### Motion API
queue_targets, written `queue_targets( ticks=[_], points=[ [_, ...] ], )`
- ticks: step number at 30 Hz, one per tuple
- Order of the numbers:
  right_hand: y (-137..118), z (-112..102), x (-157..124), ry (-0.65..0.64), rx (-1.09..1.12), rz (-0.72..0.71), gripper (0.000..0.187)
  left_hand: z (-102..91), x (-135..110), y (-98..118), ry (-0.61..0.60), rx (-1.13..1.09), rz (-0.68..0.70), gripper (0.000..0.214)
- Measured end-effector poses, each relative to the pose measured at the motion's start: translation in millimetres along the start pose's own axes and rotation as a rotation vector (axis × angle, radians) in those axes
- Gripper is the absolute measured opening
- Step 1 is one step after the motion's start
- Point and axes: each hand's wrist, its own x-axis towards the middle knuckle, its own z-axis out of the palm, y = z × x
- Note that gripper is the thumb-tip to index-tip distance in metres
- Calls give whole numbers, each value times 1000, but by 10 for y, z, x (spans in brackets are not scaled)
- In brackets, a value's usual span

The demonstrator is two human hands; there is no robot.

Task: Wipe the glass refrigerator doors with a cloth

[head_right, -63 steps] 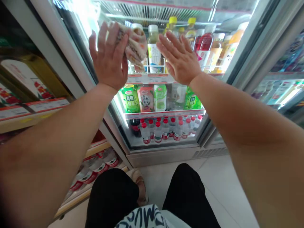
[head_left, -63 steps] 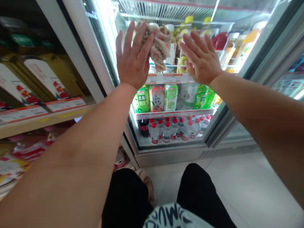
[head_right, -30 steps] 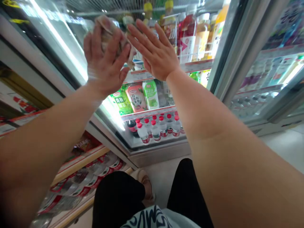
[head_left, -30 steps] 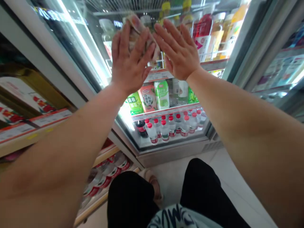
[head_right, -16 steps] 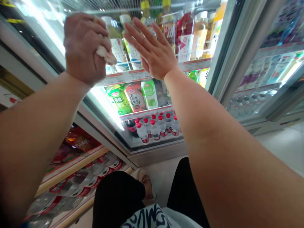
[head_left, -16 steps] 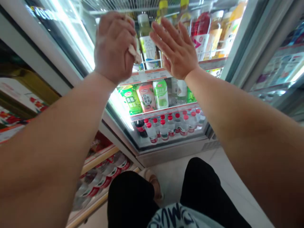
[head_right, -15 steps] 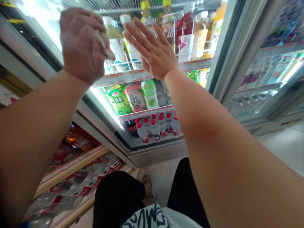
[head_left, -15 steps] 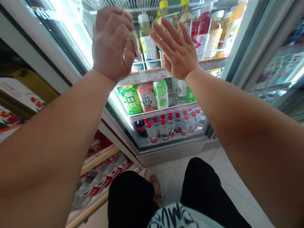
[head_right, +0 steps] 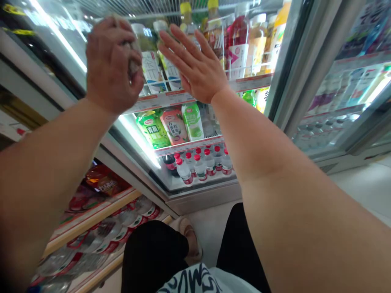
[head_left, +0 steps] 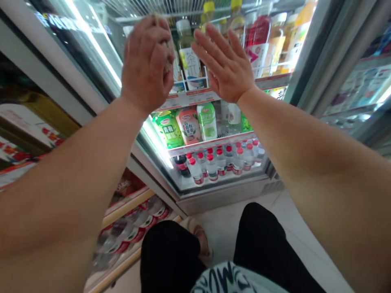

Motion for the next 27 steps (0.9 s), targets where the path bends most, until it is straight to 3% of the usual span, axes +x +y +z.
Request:
queue_targets(
  ticks=[4,8,10,12,16,18,22,24,27],
  points=[
    [44,46,-4,15,-18,3,67,-146,70,-177,-43,-40,-7,42],
    [47,45,-18,27,-4,-9,67,-41,115,-352,36,148,-87,50],
    [20,22,-22,25,8,-2,67,91,66,-244,-25,164,-116,53],
    [-6,6,-21,26,17,12,66,198,-2,-44,-165,71,-94,57],
    [-19,3,-13,17,6,34,64,221,-23,181,-334,-74,-47,59],
    [-17,0,-17,19,17,39,65,196,23,121,-325,-56,-105,56],
    [-23,-14,-33,-7,-80,4,65,232,29,-12,-114,69,-239,52],
    [-20,-9,-35,-22,-136,-16,63,240,-31,-25,-89,86,-142,54],
    [-2,13,-33,-11,-126,-3,64,153,-109,-111,-195,56,91,57]
  ],
)
